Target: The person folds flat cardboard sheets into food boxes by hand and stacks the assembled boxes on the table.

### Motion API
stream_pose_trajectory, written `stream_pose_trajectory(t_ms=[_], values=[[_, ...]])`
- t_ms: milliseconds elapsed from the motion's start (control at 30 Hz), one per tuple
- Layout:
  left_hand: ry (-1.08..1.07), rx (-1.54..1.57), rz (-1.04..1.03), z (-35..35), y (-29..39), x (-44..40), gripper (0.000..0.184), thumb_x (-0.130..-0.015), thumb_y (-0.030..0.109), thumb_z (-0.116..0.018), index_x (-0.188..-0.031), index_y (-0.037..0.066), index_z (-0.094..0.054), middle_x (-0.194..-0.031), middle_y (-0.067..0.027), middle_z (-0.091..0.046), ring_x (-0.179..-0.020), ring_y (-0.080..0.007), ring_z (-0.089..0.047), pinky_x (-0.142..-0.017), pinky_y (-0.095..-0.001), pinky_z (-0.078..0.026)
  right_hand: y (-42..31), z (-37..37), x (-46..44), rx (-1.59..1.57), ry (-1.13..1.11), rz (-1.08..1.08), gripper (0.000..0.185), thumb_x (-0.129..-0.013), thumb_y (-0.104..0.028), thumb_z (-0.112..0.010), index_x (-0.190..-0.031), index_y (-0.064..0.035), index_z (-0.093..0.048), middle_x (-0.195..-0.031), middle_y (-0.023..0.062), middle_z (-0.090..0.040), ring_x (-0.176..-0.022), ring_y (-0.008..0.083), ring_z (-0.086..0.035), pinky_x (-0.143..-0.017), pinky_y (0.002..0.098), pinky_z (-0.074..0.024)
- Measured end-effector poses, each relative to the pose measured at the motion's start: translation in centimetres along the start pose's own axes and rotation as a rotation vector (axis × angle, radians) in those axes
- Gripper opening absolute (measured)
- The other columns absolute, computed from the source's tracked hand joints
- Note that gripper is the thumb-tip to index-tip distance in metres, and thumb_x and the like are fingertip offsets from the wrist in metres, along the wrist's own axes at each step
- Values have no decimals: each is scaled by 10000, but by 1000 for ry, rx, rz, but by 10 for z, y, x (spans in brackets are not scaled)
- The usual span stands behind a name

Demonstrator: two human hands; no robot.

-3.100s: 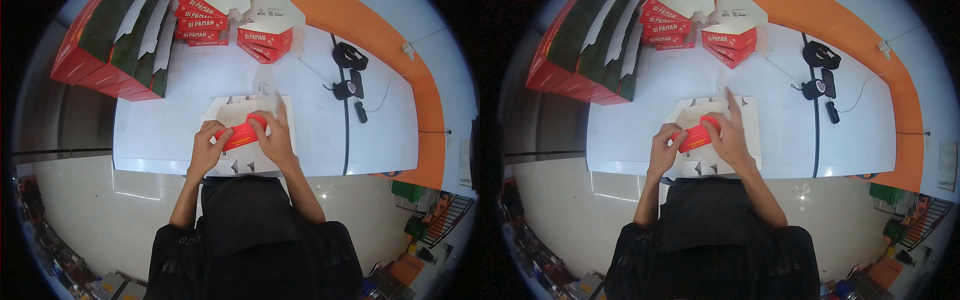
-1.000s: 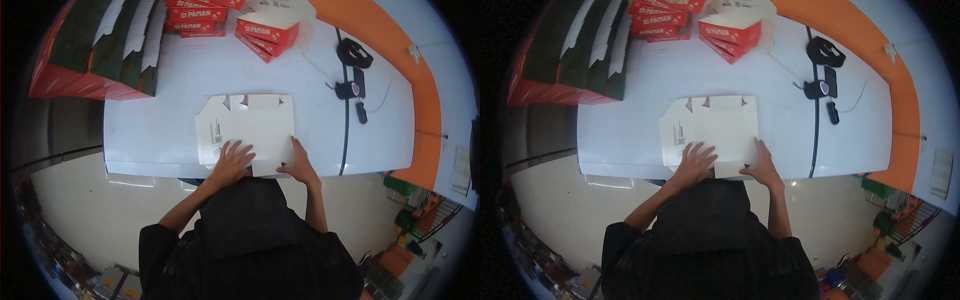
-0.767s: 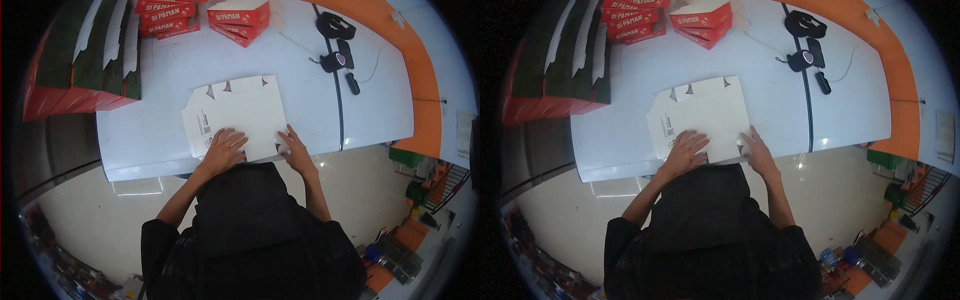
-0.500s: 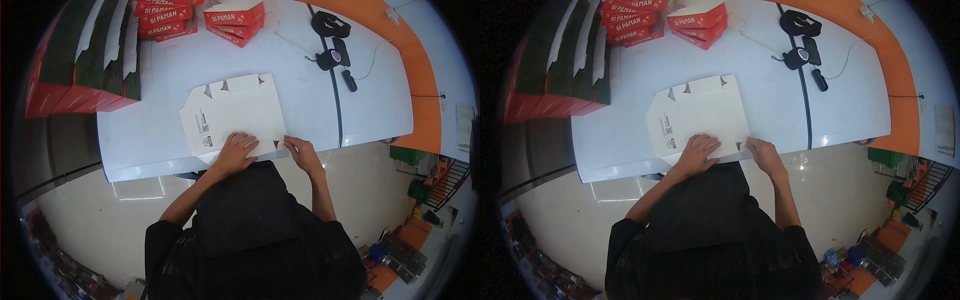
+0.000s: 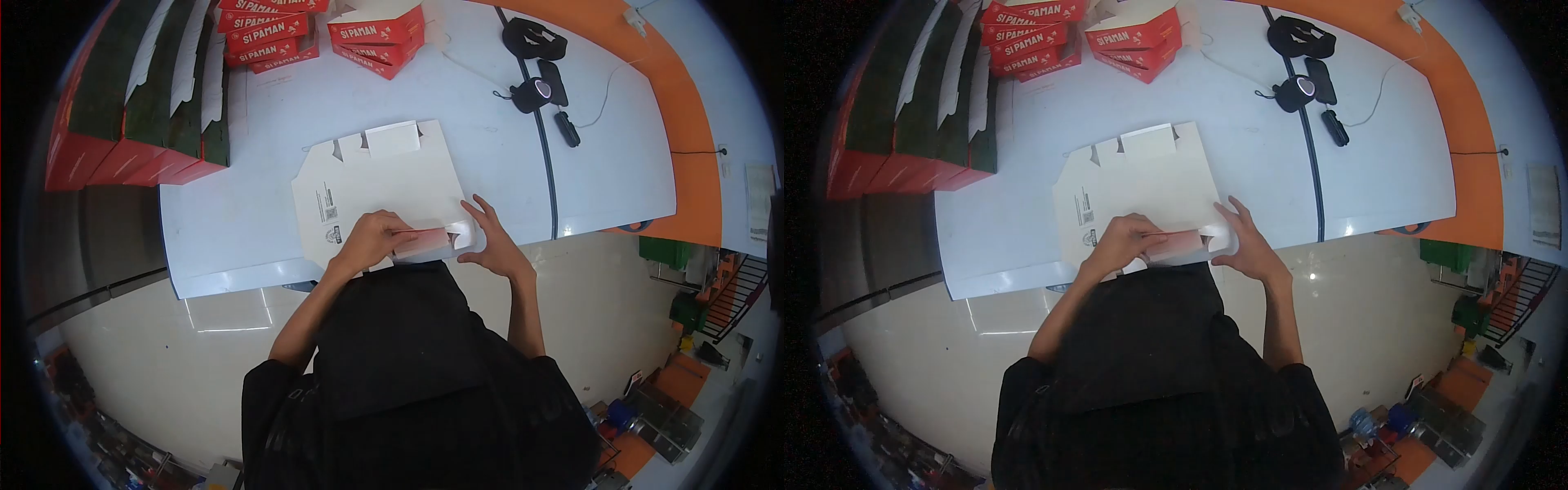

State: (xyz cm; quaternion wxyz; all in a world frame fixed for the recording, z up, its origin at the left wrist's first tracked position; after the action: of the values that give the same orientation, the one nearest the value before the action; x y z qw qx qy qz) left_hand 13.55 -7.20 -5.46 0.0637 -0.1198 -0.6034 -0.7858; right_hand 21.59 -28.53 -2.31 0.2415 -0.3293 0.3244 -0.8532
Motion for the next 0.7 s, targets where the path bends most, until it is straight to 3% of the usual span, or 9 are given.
stream_pose_trajectory(t_ms=[67, 200, 267, 400, 467, 600, 700], values=[[39, 93, -27, 5, 3, 1, 174, -965, 129, -755, -1033, -25, -795, -976, -128, -748, -865, -220, -703, -772, -370, -573, 1, 2, 2, -20, 1, -9, 1116, -643, -70, -960, -1603, -223, -411, -1711, 114, -252, -1536, 367, -333, -1225, 491, -395], [55, 204, 16, 10, 16, 5, 157, -969, 110, -740, -1042, -19, -792, -978, -124, -750, -851, -222, -695, -777, -347, -563, -11, 13, 5, -43, 80, 72, 982, -732, -17, -894, -1583, -197, -439, -1664, 139, -351, -1475, 342, -431, -1178, 470, -449], [84, -11, -102, 11, 34, 8, 148, -963, 102, -737, -1041, -12, -791, -980, -120, -752, -855, -234, -701, -783, -346, -560, -4, 15, 2, -49, 129, 139, 820, -806, 13, -835, -1537, -166, -509, -1610, 154, -448, -1404, 327, -526, -1133, 445, -497], [132, -439, -278, -11, 26, 17, 131, -947, 87, -739, -1042, 12, -789, -984, -111, -755, -864, -252, -707, -783, -349, -553, 20, 8, -1, -64, 115, 56, 491, -910, 34, -729, -1381, -85, -655, -1448, 154, -607, -1211, 295, -665, -983, 378, -559], [211, -345, -308, -1, 28, 23, 131, -957, 99, -734, -1039, 12, -786, -984, -119, -756, -877, -247, -712, -784, -350, -552, 9, 15, 3, 24, 177, 91, 392, -935, 37, -698, -1316, -56, -698, -1372, 147, -651, -1140, 287, -698, -921, 352, -566], [355, -30, -224, 30, 47, 32, 144, -973, 140, -726, -1043, 32, -790, -938, -116, -742, -834, -249, -692, -775, -346, -554, -11, 36, 11, -149, 452, 174, 394, -890, -21, -768, -1278, -48, -704, -1351, 159, -636, -1244, 321, -620, -1024, 398, -498], [265, 118, -204, 37, 34, 25, 178, -1008, 171, -711, -1088, 30, -784, -915, -86, -744, -820, -175, -668, -763, -313, -539, -35, 37, 3, -128, 553, 352, 340, -869, -34, -797, -1197, -51, -709, -1383, 170, -601, -1316, 342, -552, -1098, 429, -442]])
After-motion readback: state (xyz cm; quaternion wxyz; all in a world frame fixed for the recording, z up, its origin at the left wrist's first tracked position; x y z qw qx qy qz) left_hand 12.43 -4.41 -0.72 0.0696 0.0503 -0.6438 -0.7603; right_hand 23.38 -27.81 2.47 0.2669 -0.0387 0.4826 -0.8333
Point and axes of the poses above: each hand's wrist, its own x-axis away from the middle knuckle, its own z-axis out of the back of the hand, y = z × x, the point moved 9 cm from there along -x, towards the middle knuckle
